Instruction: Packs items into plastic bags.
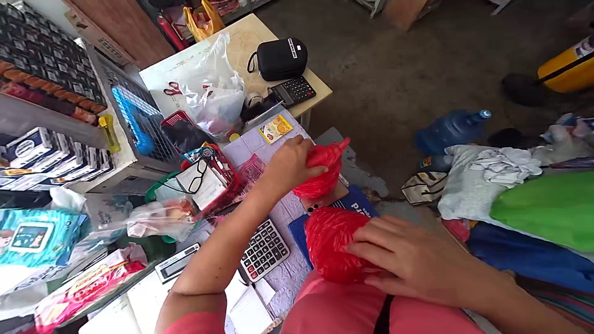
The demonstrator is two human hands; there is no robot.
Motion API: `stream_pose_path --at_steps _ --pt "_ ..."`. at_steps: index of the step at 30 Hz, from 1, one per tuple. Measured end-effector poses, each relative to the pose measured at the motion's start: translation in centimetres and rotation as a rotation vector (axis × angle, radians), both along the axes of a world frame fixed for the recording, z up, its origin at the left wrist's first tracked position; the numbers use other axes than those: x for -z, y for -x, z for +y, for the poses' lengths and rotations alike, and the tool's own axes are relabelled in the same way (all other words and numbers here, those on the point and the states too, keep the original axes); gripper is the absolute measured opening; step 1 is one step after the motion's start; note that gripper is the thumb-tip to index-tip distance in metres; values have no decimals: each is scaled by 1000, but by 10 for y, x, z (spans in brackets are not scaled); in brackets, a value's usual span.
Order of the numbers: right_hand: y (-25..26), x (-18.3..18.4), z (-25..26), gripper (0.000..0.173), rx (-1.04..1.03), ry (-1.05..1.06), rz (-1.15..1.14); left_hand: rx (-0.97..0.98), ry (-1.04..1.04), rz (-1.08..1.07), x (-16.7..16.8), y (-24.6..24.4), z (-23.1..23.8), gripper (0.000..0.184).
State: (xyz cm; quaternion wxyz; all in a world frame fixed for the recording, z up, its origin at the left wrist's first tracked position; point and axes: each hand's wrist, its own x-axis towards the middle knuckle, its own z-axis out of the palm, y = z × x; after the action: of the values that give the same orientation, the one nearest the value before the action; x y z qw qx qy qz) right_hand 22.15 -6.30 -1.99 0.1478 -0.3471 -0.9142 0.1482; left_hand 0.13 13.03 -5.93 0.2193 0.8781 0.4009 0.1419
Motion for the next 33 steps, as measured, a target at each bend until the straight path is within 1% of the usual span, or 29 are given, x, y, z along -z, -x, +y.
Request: stream_pose_path --at_steps 2,3,4,7,10,13,17,19,24,26,29,31,33 --pt "3 11 1 24 -25 -3 -45 3 -3 71 -7 -6 -5 53" --pt "5 14 1 22 -19 -16 -51 0 5 106 -8 -9 -8 56" --pt "7 17 1 21 -14 -28 -48 -8 18 136 -8 -11 -10 58" --pt "11 21 3 24 -6 -49 -48 -43 33 171 -1 -15 -11 53" --pt "15 24 6 19 -13 -76 -52 -48 51 203 -4 -15 -8 52" --pt "14 26 10 18 -48 -100 -58 -26 78 148 -4 -6 3 49" --pt "12 25 14 27 -40 -86 -98 -89 121 13 -2 18 31 46" --pt "10 25 16 28 -51 -83 -90 -128 95 -16 -13 30 43 45" --pt "7 29 19 22 -80 -134 -48 -195 27 51 -70 73 78 43" --pt "7 30 22 23 -95 -156 -41 -209 -13 62 -80 98 94 40" --pt "3 31 32 31 -114 -166 -42 -253 -46 129 -73 128 114 40" --pt "0 30 41 35 -117 -169 -53 -309 -28 188 -57 143 125 42" --pt "-3 27 51 37 -112 -166 -66 -337 -15 221 -32 160 133 44"
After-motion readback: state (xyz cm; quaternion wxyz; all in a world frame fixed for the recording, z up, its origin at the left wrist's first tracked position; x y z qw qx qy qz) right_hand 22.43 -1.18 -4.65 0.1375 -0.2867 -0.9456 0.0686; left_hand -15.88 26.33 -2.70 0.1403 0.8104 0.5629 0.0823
